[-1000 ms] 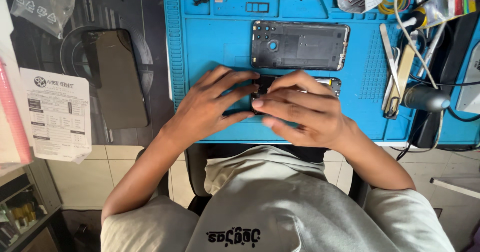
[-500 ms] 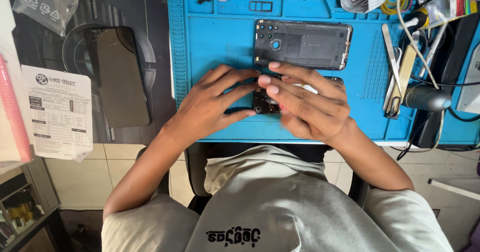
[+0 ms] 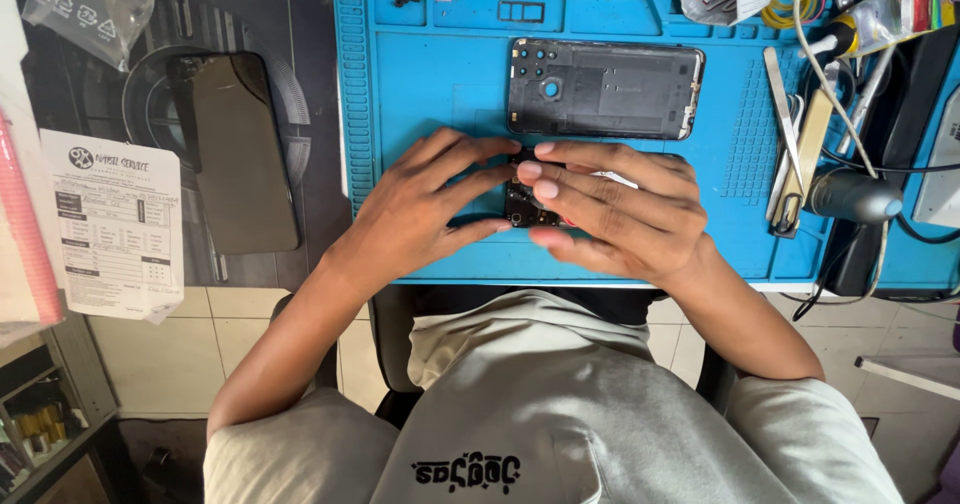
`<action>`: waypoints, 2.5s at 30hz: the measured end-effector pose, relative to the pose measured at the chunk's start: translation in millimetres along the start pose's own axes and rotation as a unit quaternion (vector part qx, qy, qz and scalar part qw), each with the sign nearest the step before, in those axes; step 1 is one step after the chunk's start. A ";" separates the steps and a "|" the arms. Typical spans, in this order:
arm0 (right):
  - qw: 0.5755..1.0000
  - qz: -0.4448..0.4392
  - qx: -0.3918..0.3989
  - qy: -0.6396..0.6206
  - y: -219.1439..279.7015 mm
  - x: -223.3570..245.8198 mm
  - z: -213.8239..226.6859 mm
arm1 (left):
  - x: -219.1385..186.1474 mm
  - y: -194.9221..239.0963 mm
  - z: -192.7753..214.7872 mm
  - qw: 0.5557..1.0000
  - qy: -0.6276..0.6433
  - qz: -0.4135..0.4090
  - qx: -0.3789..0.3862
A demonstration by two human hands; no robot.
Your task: The person removes the SIM card tray from a blue smartphone, then uses a prying tool to separate the back cover. They open the device to reveal the internal components, including the battery and motherboard, and proceed to unscrew and remove a small internal bracket.
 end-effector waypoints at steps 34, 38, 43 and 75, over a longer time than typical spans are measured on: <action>0.998 -0.025 -0.033 -0.045 1.9 -4.0 1.3 | -6.9 -10.0 -5.1 0.998 0.035 -0.057 -0.007; 0.993 -0.060 -0.018 -0.096 9.3 -8.3 -0.8 | -6.6 -12.6 -10.9 0.997 0.046 -0.058 -0.005; 0.986 -0.106 -0.038 -0.124 18.0 -11.2 -1.0 | -6.5 -12.3 -10.5 0.997 0.053 -0.051 -0.005; 0.988 -0.110 -0.034 -0.103 17.5 -8.9 -10.9 | 1.2 -10.3 12.2 0.993 -0.021 -0.011 -0.120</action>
Point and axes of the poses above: each hand's wrist, its own y-axis away from the middle knuckle, its own z-axis out of the back of the hand, x = y × z, the point moved 4 cm from there along -y, towards the middle knuckle, and after that the axes turned 5 degrees about z, right-handed, at the moved point
